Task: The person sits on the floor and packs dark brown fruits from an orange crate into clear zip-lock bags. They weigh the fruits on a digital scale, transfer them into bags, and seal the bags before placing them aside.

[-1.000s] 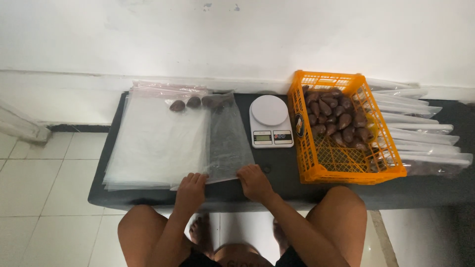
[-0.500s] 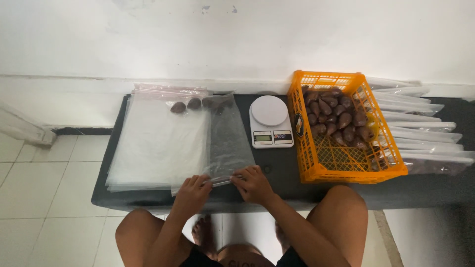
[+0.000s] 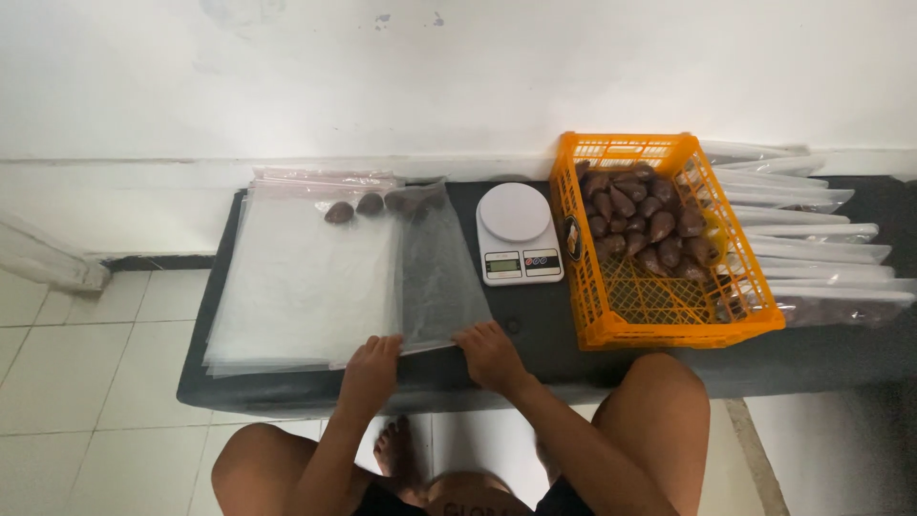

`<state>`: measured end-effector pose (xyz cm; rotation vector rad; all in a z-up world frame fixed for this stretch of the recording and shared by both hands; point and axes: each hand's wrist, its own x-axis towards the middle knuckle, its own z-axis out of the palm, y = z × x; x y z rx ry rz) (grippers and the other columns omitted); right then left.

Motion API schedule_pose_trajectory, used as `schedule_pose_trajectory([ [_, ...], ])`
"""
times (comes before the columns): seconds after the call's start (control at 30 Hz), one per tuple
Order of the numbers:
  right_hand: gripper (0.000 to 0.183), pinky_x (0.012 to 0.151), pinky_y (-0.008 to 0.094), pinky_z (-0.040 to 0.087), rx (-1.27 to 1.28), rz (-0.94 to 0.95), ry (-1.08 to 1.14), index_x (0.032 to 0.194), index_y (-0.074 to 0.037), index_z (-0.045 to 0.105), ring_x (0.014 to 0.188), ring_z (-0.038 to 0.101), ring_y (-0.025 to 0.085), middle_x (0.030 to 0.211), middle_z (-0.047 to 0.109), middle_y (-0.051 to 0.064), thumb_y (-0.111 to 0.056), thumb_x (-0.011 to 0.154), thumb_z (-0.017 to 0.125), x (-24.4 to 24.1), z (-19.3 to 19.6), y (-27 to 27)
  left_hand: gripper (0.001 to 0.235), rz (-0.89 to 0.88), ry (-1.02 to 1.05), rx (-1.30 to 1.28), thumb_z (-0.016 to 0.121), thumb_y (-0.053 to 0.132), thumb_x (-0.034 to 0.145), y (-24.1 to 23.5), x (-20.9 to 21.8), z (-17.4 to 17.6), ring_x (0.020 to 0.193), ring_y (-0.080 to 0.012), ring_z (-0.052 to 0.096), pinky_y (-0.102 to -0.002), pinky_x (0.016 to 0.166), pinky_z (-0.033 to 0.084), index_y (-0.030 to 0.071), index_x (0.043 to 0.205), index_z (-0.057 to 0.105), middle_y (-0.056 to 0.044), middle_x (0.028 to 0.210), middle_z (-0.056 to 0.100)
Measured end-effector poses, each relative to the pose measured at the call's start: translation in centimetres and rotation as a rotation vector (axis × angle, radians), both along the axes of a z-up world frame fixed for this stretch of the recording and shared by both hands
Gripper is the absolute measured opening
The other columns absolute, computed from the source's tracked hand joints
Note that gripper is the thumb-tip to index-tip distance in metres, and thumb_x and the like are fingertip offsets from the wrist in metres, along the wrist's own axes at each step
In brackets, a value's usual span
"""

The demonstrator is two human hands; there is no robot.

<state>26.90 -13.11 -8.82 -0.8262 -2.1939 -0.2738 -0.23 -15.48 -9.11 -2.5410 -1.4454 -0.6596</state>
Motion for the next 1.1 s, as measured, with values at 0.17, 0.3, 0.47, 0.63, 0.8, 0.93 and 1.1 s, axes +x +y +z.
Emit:
schedule_pose_trajectory([
  [0.17, 0.012, 0.071, 0.04, 0.049, -0.057, -0.079, -0.093, 0.094, -0.01, 0.065, 0.074, 0.061, 0.026, 0.081, 0.056, 0.005, -0.01, 0.097, 0.053, 0.4, 1.5, 1.3, 0.013, 0.131, 0.106, -0.121, 0.052, 0.018, 0.102, 0.5, -2.8, -1.7, 0.086, -0.0247, 0.066, -0.036, 0.074, 0.053, 0.011, 0.11, 0.059, -0.006, 0.089, 0.063],
  [0.3, 0.015, 0.076, 0.04, 0.053, -0.377, -0.041, -0.044, 0.093, -0.01, 0.068, 0.078, 0.065, 0.027, 0.082, 0.062, 0.009, -0.021, 0.101, 0.063, 1.6, 1.8, 3.0, 0.011, 0.14, 0.23, -0.084, 0.051, 0.02, 0.1, 0.7, -5.4, -3.1, 0.088, -0.0227, 0.066, -0.036, 0.075, 0.052, 0.014, 0.107, 0.057, -0.002, 0.088, 0.061],
  [0.47, 0.019, 0.089, 0.047, 0.055, -0.684, 0.017, 0.163, 0.101, -0.001, 0.071, 0.096, 0.069, 0.04, 0.094, 0.07, 0.019, -0.019, 0.1, 0.066, 3.0, 2.8, 3.3, 0.017, 0.194, 0.251, -0.058, 0.051, 0.021, 0.098, -0.1, -8.7, -4.2, 0.089, -0.0263, 0.066, -0.038, 0.077, 0.052, 0.011, 0.11, 0.057, -0.006, 0.091, 0.06],
  [0.63, 0.014, 0.092, 0.043, 0.055, -0.665, 0.009, 0.142, 0.106, -0.009, 0.071, 0.1, 0.065, 0.037, 0.099, 0.059, 0.011, -0.016, 0.094, 0.07, 4.5, 0.0, 4.2, 0.02, 0.204, 0.222, -0.031, 0.049, 0.022, 0.099, -0.9, -8.5, -3.1, 0.087, -0.0252, 0.062, -0.038, 0.076, 0.051, 0.011, 0.115, 0.055, -0.004, 0.092, 0.055],
  [0.8, 0.014, 0.092, 0.044, 0.048, -0.375, -0.074, -0.101, 0.109, -0.018, 0.069, 0.107, 0.058, 0.03, 0.112, 0.056, 0.008, -0.017, 0.1, 0.058, 4.1, 3.3, 2.7, 0.043, 0.206, 0.321, 0.211, 0.064, 0.019, 0.092, -0.7, -6.0, -1.2, 0.107, -0.0281, 0.058, -0.038, 0.083, 0.048, 0.021, 0.134, 0.054, -0.009, 0.114, 0.055],
  [0.93, 0.02, 0.098, 0.047, 0.047, -0.315, 0.056, -0.244, 0.115, -0.02, 0.069, 0.112, 0.058, 0.033, 0.118, 0.059, 0.01, -0.015, 0.102, 0.055, 2.4, 2.0, 1.3, 0.04, 0.025, 0.317, 0.171, 0.064, 0.017, 0.091, -0.3, -3.6, -1.6, 0.106, -0.0282, 0.059, -0.039, 0.082, 0.048, 0.026, 0.13, 0.055, -0.008, 0.117, 0.055],
  [1.1, 0.03, 0.085, 0.044, 0.048, -0.219, 0.065, -0.272, 0.119, -0.008, 0.067, 0.099, 0.057, 0.029, 0.117, 0.055, 0.012, -0.01, 0.1, 0.043, 1.3, 2.6, 0.1, 0.033, 0.001, 0.405, 0.162, 0.065, 0.012, 0.088, -2.0, -2.1, 0.4, 0.108, -0.0252, 0.057, -0.036, 0.087, 0.049, 0.012, 0.119, 0.055, -0.009, 0.117, 0.053],
])
